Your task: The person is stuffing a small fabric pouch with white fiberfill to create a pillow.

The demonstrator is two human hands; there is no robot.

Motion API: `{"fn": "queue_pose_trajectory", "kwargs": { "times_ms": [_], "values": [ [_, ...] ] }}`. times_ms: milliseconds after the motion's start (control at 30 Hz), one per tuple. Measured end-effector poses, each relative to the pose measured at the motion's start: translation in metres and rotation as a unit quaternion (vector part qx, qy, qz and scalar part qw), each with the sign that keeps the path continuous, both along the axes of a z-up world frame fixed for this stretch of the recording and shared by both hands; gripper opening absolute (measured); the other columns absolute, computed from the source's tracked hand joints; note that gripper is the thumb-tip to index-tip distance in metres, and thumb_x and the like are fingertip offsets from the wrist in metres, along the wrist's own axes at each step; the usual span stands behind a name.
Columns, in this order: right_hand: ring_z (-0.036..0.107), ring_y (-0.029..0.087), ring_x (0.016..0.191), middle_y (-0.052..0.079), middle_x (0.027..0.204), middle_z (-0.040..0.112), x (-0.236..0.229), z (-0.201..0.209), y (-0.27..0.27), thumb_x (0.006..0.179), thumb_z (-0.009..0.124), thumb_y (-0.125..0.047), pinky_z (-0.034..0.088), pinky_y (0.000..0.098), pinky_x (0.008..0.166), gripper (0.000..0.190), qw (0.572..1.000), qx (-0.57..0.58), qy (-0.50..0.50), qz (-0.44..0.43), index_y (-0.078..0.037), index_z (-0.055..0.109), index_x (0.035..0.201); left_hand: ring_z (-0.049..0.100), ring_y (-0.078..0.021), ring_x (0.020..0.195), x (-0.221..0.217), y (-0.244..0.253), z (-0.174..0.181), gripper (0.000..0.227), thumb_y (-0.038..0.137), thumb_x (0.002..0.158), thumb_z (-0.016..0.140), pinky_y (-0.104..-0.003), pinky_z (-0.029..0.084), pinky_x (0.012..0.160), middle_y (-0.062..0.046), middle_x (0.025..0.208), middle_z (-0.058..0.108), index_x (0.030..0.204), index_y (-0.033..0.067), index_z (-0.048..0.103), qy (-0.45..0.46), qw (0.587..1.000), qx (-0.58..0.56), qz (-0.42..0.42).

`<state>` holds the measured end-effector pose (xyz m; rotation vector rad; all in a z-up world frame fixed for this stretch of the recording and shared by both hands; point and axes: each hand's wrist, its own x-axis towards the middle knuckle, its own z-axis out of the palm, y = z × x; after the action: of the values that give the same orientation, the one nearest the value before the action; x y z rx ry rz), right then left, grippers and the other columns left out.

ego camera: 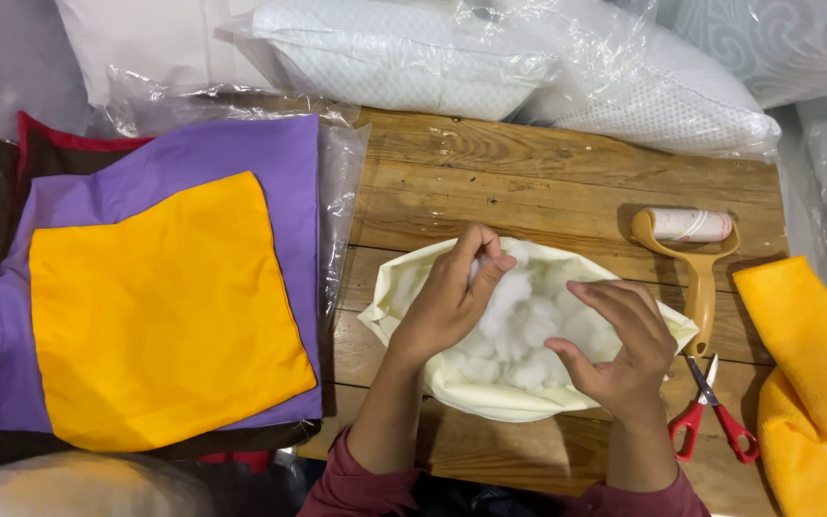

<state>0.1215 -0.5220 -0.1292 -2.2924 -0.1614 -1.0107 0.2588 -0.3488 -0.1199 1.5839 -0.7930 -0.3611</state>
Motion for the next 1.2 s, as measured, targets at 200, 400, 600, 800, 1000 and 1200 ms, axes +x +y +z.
{"fn": "queue_pose_trajectory", "kwargs": {
  "times_ms": [200, 400, 600, 800, 1000, 1200],
  "values": [
    [0.076, 0.032, 0.086, 0.015, 0.101, 0.075, 0.0, -0.021, 0.013, 0.069, 0.096, -0.017, 0.062, 0.0394, 0.077, 0.041, 1.0, 0.011, -0.013, 0.024, 0.002, 0.073, 0.097, 0.059, -0.0414, 0.07, -0.018, -0.015, -0.006, 0.034, 0.04, 0.1, 0.061, -0.046, 0.047, 0.066, -0.016, 0.075, 0.055, 0.104, 0.0128, 0.042, -0.054, 0.997, -0.024, -0.058],
    [0.068, 0.023, 0.064, 0.009, 0.078, 0.072, -0.001, -0.009, 0.016, 0.082, 0.076, 0.01, 0.059, 0.0362, 0.064, 0.015, 0.993, 0.089, -0.037, 0.074, -0.003, 0.077, 0.077, 0.055, -0.0267, 0.058, -0.016, -0.004, 0.013, 0.031, 0.024, 0.094, 0.071, -0.036, 0.044, 0.057, -0.008, 0.063, 0.049, 0.085, 0.0125, 0.044, -0.088, 0.99, -0.066, -0.088],
    [0.065, 0.019, 0.062, 0.011, 0.076, 0.071, -0.006, 0.0, 0.009, 0.08, 0.073, 0.018, 0.059, 0.0375, 0.064, 0.021, 0.989, 0.121, -0.043, 0.077, -0.001, 0.075, 0.073, 0.05, -0.0204, 0.056, -0.005, 0.009, 0.014, 0.033, 0.01, 0.093, 0.073, -0.032, 0.042, 0.055, -0.007, 0.063, 0.057, 0.076, 0.0123, 0.045, -0.078, 0.986, -0.133, -0.06],
    [0.064, 0.024, 0.073, 0.018, 0.086, 0.069, -0.019, -0.023, -0.022, 0.086, 0.073, 0.019, 0.056, 0.0384, 0.073, 0.019, 0.985, 0.152, -0.082, -0.011, 0.002, 0.072, 0.078, 0.055, -0.0147, 0.063, 0.019, 0.033, -0.017, 0.035, 0.005, 0.091, 0.077, -0.027, 0.045, 0.061, -0.006, 0.071, 0.066, 0.073, 0.0118, 0.048, -0.033, 0.976, -0.207, 0.06],
    [0.07, 0.034, 0.081, 0.015, 0.089, 0.069, 0.004, -0.023, -0.001, 0.084, 0.072, 0.02, 0.058, 0.0412, 0.076, 0.023, 0.994, 0.032, -0.081, -0.062, -0.002, 0.078, 0.082, 0.057, -0.0129, 0.072, 0.016, 0.033, 0.002, 0.03, 0.014, 0.085, 0.086, -0.027, 0.043, 0.063, -0.007, 0.083, 0.07, 0.09, 0.0094, 0.057, 0.019, 0.987, -0.158, 0.026],
    [0.059, 0.06, 0.114, 0.038, 0.116, 0.063, 0.01, -0.025, 0.005, 0.076, 0.053, 0.015, 0.05, 0.0646, 0.097, 0.034, 0.986, -0.055, 0.149, 0.052, 0.015, 0.067, 0.107, 0.06, -0.0261, 0.093, 0.01, 0.026, 0.018, 0.055, 0.026, 0.072, 0.092, -0.038, 0.048, 0.079, -0.016, 0.102, 0.067, 0.115, 0.0093, 0.062, 0.022, 0.996, -0.004, -0.089]
  ]
}}
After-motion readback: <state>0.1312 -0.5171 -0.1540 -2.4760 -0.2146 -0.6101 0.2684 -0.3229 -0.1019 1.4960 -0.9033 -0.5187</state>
